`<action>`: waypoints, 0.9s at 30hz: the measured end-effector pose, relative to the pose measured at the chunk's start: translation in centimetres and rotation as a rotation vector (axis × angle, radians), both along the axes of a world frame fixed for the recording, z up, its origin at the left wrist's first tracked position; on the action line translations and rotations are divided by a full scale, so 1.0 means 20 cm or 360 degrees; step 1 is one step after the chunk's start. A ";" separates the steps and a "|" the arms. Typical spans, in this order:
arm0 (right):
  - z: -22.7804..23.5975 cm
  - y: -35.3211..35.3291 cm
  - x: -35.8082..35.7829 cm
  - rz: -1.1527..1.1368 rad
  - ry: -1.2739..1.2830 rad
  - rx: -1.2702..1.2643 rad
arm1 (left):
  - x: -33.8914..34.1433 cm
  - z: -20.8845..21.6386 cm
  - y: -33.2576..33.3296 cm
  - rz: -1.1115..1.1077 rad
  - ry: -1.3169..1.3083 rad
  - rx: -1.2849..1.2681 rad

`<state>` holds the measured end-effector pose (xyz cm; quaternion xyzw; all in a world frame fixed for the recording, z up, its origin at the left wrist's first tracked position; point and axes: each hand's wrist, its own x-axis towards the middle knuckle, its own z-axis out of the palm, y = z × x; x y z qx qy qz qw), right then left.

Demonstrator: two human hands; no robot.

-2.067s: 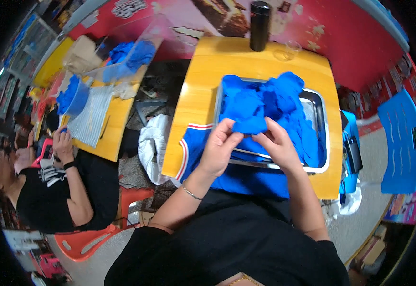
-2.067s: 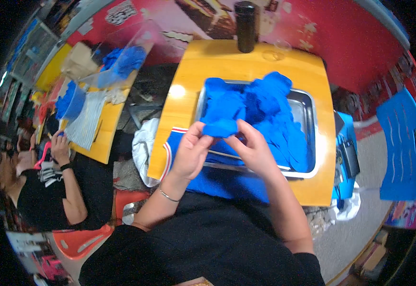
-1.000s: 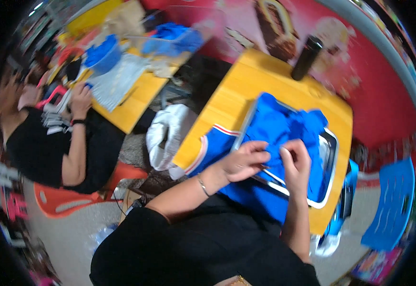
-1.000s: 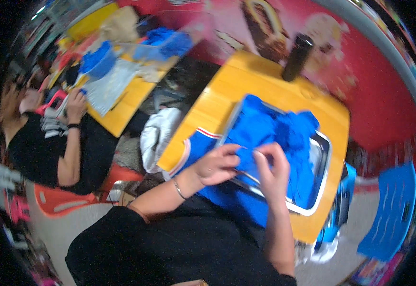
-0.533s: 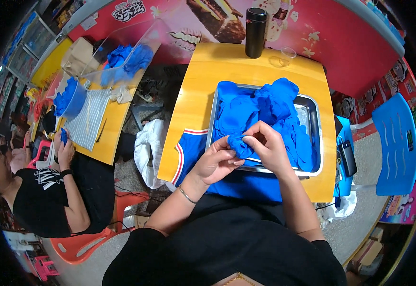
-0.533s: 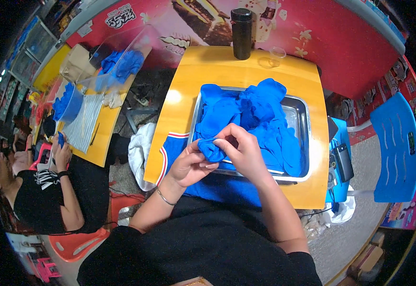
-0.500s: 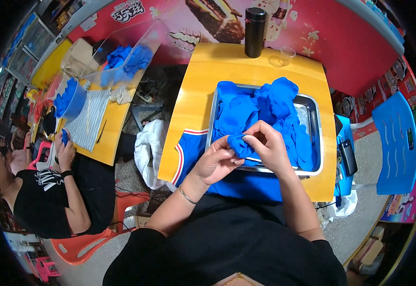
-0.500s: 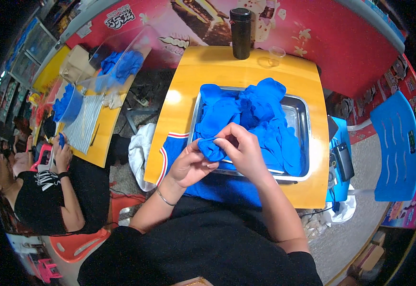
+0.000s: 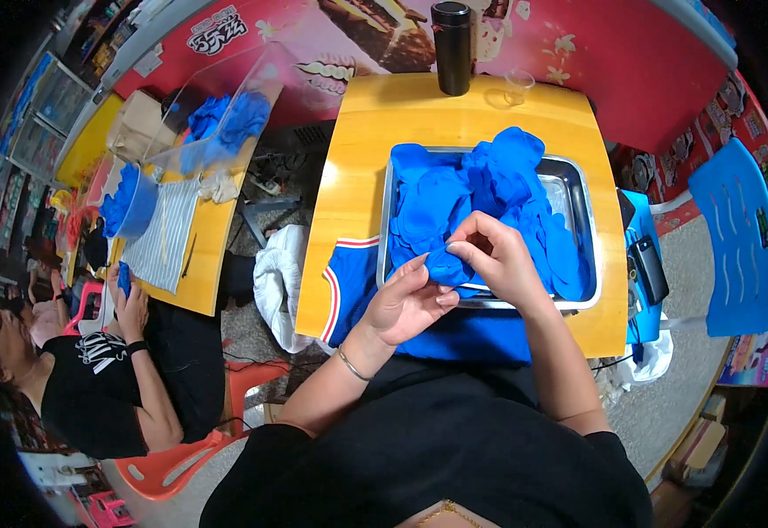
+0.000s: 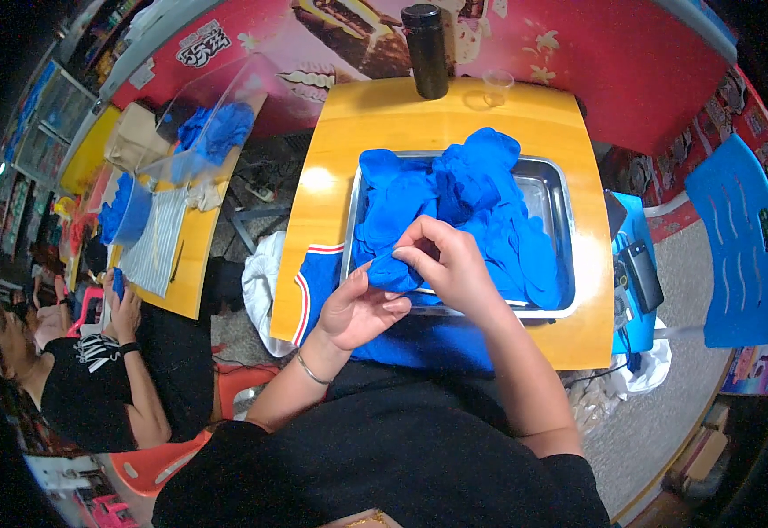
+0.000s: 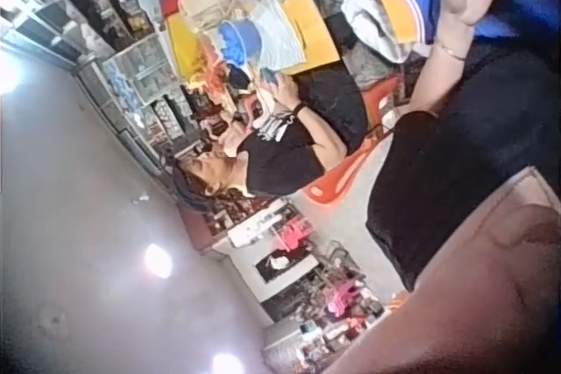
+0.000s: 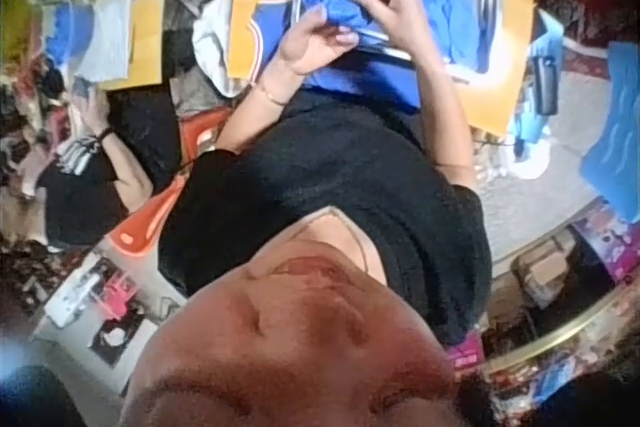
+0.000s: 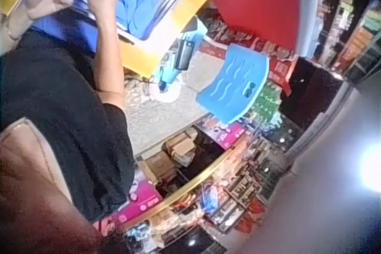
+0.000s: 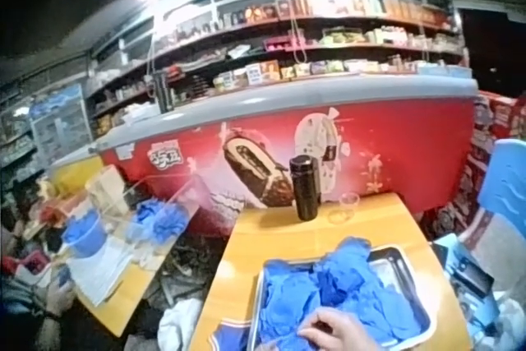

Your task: The person is assembling small blue miniature jerseys, using a stick tool to stuff or shape them.

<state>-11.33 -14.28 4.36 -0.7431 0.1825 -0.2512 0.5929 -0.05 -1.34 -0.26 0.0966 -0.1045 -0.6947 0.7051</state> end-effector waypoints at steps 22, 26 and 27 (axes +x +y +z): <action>-0.03 0.05 -0.06 -0.0111 -0.0073 -0.0187 | -0.03 0.08 -0.02 0.0642 -0.1214 0.0291; -0.08 0.03 -0.05 -0.0131 -0.0315 -0.0209 | -0.02 0.09 -0.02 0.0855 -0.1672 0.0352; -0.07 0.03 -0.05 -0.0131 -0.0314 -0.0209 | 0.00 0.10 -0.02 0.0909 -0.2155 0.0364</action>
